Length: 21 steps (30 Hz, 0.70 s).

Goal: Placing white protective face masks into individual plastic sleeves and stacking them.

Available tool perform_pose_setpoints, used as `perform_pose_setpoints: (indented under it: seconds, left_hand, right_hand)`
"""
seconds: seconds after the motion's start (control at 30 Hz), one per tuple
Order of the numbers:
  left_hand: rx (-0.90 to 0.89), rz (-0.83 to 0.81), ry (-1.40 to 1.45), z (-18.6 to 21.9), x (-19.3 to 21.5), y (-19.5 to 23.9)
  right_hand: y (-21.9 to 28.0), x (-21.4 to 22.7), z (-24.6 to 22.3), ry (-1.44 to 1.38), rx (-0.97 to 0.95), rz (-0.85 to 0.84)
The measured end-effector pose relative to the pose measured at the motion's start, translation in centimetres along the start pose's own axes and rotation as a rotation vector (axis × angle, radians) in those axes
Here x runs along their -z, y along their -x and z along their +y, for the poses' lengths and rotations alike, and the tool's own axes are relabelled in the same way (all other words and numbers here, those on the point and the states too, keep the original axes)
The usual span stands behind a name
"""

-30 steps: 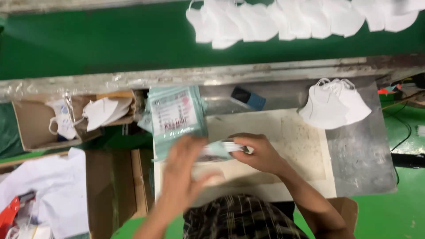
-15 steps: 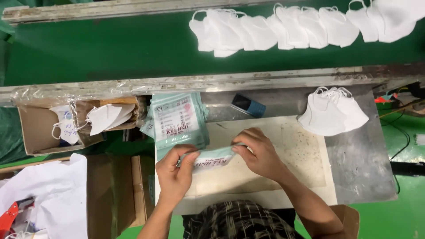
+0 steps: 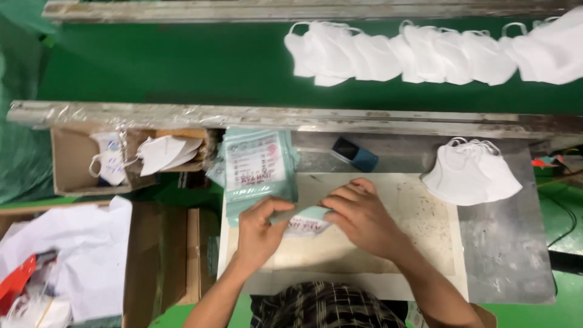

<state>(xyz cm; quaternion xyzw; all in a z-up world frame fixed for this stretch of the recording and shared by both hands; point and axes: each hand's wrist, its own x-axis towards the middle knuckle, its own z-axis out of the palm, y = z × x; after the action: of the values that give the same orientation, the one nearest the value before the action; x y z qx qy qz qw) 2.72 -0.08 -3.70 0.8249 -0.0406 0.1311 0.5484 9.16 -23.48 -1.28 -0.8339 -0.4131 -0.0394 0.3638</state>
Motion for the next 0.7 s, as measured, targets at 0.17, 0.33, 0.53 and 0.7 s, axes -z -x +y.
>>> perform_pose_setpoints:
  seconds: [0.17, 0.33, 0.53, 0.7]
  left_hand:
    - [-0.100, -0.067, 0.012, 1.2, 0.7, -0.1]
    - [-0.219, -0.099, 0.036, 2.2, 0.9, 0.1]
    - [-0.090, -0.150, -0.065, 1.6, 0.8, 0.8]
    - [-0.095, -0.017, 0.047, 1.9, 3.1, 0.3]
  right_hand:
    - [0.1, -0.2, -0.4, 0.093, -0.081, 0.029]
    - [-1.8, 1.1, -3.3, 0.186, 0.108, 0.072]
    - [-1.2, -0.2, -2.0, 0.075, -0.073, -0.072]
    - [-1.8, 1.5, -0.8, -0.062, -0.114, -0.001]
